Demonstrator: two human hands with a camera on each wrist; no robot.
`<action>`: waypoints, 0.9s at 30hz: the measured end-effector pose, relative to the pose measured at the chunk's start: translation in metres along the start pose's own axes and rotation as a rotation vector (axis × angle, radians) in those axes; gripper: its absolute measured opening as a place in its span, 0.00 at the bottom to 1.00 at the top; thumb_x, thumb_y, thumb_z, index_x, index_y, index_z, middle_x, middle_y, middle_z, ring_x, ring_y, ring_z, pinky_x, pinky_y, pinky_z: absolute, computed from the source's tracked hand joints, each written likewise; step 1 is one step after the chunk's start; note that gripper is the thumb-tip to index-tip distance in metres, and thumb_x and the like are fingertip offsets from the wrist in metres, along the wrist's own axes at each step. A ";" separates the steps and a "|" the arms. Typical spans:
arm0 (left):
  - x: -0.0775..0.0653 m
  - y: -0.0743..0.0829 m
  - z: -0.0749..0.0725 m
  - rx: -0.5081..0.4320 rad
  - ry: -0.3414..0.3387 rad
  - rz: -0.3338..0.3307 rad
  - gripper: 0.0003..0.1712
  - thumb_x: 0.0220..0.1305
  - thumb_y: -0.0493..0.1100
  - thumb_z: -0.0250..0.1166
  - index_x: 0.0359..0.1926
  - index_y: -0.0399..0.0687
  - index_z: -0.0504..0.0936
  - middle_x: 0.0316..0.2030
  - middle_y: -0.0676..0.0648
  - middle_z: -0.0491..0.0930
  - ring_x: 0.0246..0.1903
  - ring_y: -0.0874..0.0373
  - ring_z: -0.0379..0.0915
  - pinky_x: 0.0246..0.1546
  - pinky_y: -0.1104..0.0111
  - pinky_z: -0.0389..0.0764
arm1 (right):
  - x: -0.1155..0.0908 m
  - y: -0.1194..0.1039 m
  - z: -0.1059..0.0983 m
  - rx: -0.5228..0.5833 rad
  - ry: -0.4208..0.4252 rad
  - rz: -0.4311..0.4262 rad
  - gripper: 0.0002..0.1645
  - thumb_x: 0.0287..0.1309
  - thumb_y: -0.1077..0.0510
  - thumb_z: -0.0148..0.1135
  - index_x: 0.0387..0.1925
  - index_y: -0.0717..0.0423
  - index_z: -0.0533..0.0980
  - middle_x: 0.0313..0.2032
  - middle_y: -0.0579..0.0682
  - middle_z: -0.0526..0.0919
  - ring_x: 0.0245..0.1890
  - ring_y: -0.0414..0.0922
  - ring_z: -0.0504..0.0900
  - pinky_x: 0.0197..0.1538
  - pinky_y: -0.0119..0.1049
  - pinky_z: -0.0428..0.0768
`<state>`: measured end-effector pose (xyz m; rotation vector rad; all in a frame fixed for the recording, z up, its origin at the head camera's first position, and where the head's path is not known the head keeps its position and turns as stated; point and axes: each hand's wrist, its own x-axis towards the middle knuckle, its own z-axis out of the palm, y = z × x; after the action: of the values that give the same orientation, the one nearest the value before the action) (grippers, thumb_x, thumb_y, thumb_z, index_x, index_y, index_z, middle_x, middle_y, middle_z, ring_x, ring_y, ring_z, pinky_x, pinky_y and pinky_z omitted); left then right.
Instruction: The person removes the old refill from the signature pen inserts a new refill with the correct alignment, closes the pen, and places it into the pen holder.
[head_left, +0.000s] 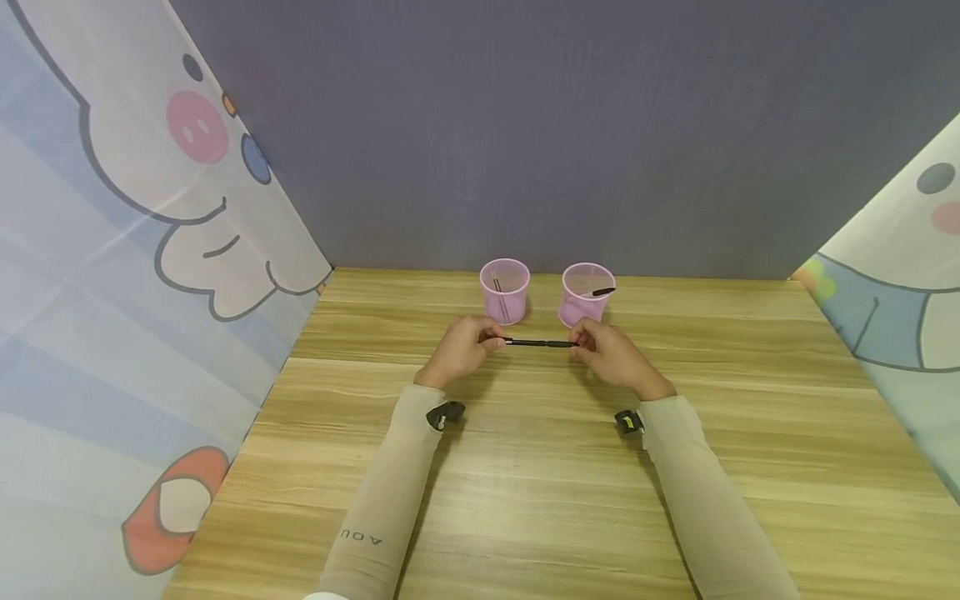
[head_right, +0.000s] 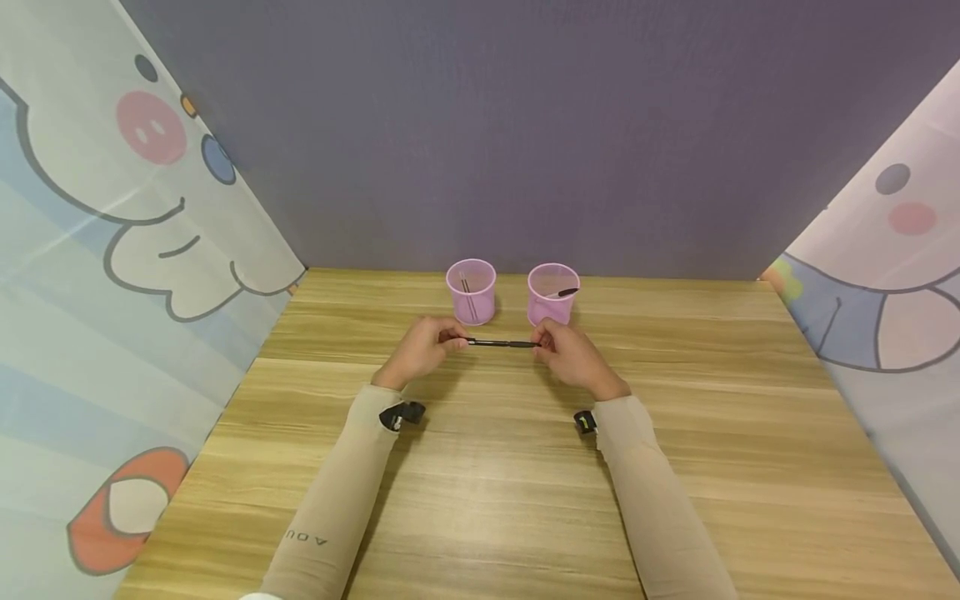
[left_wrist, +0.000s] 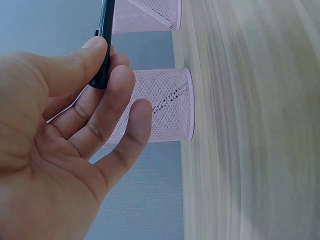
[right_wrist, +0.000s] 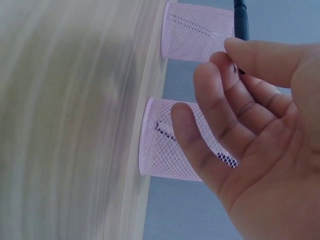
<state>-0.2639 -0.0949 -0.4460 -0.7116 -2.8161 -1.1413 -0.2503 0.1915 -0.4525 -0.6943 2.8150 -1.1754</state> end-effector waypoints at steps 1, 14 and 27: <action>0.000 0.000 0.000 0.003 -0.001 -0.003 0.04 0.67 0.39 0.69 0.40 0.44 0.88 0.34 0.48 0.87 0.33 0.59 0.80 0.40 0.67 0.82 | 0.000 0.000 0.000 -0.001 0.000 -0.001 0.05 0.66 0.67 0.64 0.41 0.58 0.76 0.33 0.53 0.83 0.34 0.44 0.79 0.40 0.38 0.79; 0.001 -0.001 -0.001 0.002 -0.008 -0.001 0.05 0.67 0.39 0.69 0.40 0.43 0.88 0.34 0.47 0.88 0.33 0.59 0.79 0.40 0.67 0.82 | 0.000 0.003 0.001 0.045 -0.021 -0.004 0.08 0.66 0.61 0.67 0.44 0.59 0.79 0.32 0.51 0.84 0.31 0.42 0.80 0.38 0.34 0.79; 0.000 -0.002 -0.001 -0.006 -0.001 0.004 0.04 0.67 0.39 0.69 0.40 0.44 0.88 0.34 0.48 0.87 0.32 0.60 0.79 0.39 0.68 0.81 | 0.000 0.004 -0.003 0.003 -0.048 -0.004 0.10 0.73 0.57 0.59 0.41 0.60 0.82 0.31 0.52 0.84 0.32 0.42 0.77 0.40 0.37 0.77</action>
<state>-0.2651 -0.0967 -0.4460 -0.7176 -2.8125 -1.1493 -0.2521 0.1959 -0.4532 -0.7181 2.7731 -1.1477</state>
